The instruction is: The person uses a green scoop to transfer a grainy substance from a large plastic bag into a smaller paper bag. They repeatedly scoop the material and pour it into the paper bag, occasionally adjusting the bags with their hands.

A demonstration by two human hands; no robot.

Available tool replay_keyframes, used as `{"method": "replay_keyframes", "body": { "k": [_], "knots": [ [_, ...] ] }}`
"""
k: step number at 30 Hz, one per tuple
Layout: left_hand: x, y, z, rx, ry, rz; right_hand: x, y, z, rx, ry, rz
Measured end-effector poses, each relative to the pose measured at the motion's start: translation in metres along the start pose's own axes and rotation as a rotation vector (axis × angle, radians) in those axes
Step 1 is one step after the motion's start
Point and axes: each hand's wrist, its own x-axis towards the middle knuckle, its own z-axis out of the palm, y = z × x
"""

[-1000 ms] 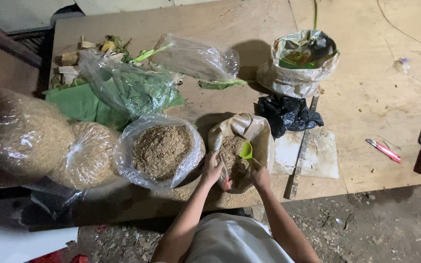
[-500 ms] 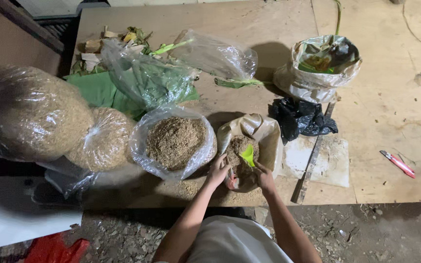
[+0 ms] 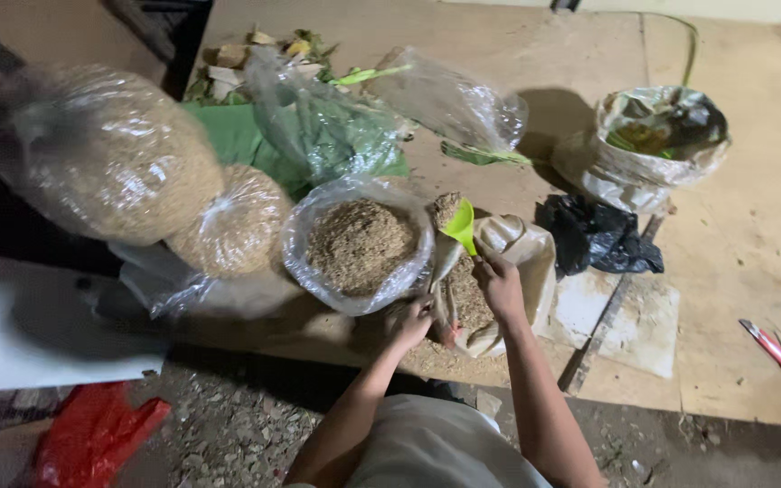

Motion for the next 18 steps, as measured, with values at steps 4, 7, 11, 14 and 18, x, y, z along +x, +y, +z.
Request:
{"method": "replay_keyframes", "body": {
  "k": [4, 7, 11, 14, 18],
  "knots": [
    [-0.018, 0.004, -0.018, -0.070, -0.054, -0.169, -0.003, -0.017, 0.036, -0.723, 0.025, -0.517],
    [-0.018, 0.000, -0.022, -0.066, 0.015, 0.038, -0.004, -0.006, 0.075, -1.207, 0.006, -0.393],
    [-0.007, -0.016, -0.009, -0.128, -0.077, -0.063, -0.007, 0.032, 0.111, -1.524, -0.296, -0.227],
    [0.002, -0.024, 0.001, -0.114, -0.040, 0.104, -0.012, 0.048, 0.121, -1.645, -0.425, -0.151],
    [0.013, -0.019, 0.005, 0.075, 0.031, 0.426, -0.023, 0.035, 0.115, -1.571, -0.184, -0.571]
  ]
}}
